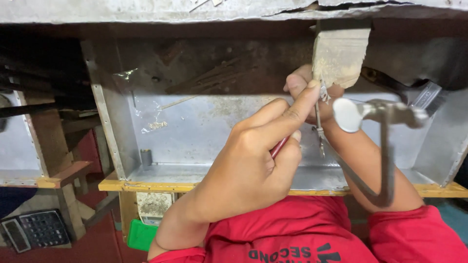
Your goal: Using a jeweler's saw to cut a small piece of metal on a bench pin
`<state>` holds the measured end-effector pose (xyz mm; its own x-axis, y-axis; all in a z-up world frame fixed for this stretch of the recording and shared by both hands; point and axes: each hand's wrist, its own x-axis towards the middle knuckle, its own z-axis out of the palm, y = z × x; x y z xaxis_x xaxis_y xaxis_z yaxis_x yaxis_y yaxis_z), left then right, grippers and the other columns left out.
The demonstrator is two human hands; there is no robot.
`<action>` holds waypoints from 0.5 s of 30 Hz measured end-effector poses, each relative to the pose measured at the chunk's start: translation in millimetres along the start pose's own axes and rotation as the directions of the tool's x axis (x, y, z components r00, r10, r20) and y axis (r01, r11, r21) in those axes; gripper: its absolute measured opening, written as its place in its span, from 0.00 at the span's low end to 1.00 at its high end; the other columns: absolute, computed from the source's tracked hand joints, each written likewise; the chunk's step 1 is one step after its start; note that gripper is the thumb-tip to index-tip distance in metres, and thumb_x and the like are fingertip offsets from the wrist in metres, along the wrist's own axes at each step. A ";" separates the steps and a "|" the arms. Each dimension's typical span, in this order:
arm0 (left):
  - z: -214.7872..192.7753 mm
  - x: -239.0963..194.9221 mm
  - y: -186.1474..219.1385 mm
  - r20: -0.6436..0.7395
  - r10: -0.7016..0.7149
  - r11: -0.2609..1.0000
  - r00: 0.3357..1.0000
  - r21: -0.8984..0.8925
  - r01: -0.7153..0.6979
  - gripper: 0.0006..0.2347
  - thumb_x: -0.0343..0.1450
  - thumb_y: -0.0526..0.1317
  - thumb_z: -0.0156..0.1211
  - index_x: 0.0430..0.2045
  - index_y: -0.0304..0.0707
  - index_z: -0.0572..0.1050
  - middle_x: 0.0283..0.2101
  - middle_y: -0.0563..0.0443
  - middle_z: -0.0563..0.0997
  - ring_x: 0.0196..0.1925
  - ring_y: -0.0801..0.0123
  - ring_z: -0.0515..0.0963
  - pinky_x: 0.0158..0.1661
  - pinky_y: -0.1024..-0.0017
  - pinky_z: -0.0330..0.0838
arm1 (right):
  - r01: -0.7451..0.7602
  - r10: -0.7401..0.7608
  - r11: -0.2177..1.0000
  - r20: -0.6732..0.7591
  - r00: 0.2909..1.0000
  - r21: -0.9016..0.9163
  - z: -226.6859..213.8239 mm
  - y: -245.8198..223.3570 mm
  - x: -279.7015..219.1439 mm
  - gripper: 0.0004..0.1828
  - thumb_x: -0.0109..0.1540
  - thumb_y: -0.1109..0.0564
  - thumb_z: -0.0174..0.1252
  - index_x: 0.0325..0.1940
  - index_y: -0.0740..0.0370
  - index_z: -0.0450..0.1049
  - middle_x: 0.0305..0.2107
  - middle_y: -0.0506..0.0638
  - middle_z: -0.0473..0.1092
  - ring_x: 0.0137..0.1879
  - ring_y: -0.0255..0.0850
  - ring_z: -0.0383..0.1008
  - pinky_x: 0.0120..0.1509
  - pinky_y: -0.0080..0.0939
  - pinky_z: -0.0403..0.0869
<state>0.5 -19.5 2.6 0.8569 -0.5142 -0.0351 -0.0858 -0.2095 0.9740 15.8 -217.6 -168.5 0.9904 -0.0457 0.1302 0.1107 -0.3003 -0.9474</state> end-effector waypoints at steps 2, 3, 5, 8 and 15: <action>0.0 -0.1 -0.5 0.010 -0.019 1.000 1.000 -0.006 0.019 0.25 0.77 0.25 0.46 0.72 0.40 0.61 0.33 0.54 0.59 0.32 0.68 0.63 0.38 0.69 0.66 | -0.093 0.101 0.987 0.058 0.993 -0.129 -2.6 -8.9 3.3 0.17 0.70 0.56 0.57 0.26 0.57 0.71 0.24 0.44 0.69 0.30 0.33 0.70 0.30 0.32 0.64; -0.7 -0.3 0.2 0.019 -0.033 0.999 0.999 -0.011 0.034 0.25 0.76 0.26 0.46 0.72 0.41 0.61 0.33 0.54 0.59 0.31 0.69 0.63 0.37 0.69 0.66 | -0.172 0.205 0.950 0.101 0.974 -0.262 -3.7 -14.5 5.6 0.17 0.70 0.49 0.56 0.28 0.55 0.72 0.22 0.40 0.69 0.28 0.30 0.69 0.29 0.30 0.62; 0.7 -0.6 -0.4 -0.001 -0.015 1.000 1.000 -0.011 0.015 0.25 0.76 0.24 0.45 0.71 0.40 0.62 0.33 0.54 0.59 0.32 0.69 0.63 0.37 0.70 0.66 | -0.093 0.143 0.960 0.177 0.974 -0.263 -7.8 20.0 3.1 0.17 0.72 0.50 0.52 0.31 0.58 0.73 0.25 0.43 0.70 0.30 0.33 0.71 0.30 0.31 0.63; -0.3 0.4 1.5 -0.010 -0.007 1.000 1.000 -0.019 0.007 0.24 0.76 0.23 0.46 0.70 0.38 0.63 0.33 0.54 0.60 0.32 0.70 0.64 0.35 0.71 0.65 | -0.227 0.269 0.949 0.183 0.945 -0.219 -9.0 -30.7 8.8 0.16 0.71 0.48 0.52 0.32 0.56 0.73 0.23 0.42 0.66 0.28 0.32 0.66 0.30 0.31 0.61; 0.7 1.0 5.3 -0.012 -0.050 0.999 0.999 -0.013 0.050 0.25 0.74 0.24 0.46 0.69 0.41 0.64 0.31 0.55 0.60 0.31 0.70 0.63 0.34 0.70 0.63 | -0.224 0.234 0.972 0.231 0.944 -0.069 -6.1 35.6 0.7 0.22 0.71 0.50 0.50 0.22 0.52 0.57 0.19 0.36 0.53 0.24 0.26 0.52 0.27 0.29 0.49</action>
<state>0.6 -21.7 7.5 0.8661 -0.4932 -0.0815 -0.0362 -0.2244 0.9738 19.9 -234.2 -200.3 0.9803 0.1064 -0.1663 -0.1200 -0.3478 -0.9298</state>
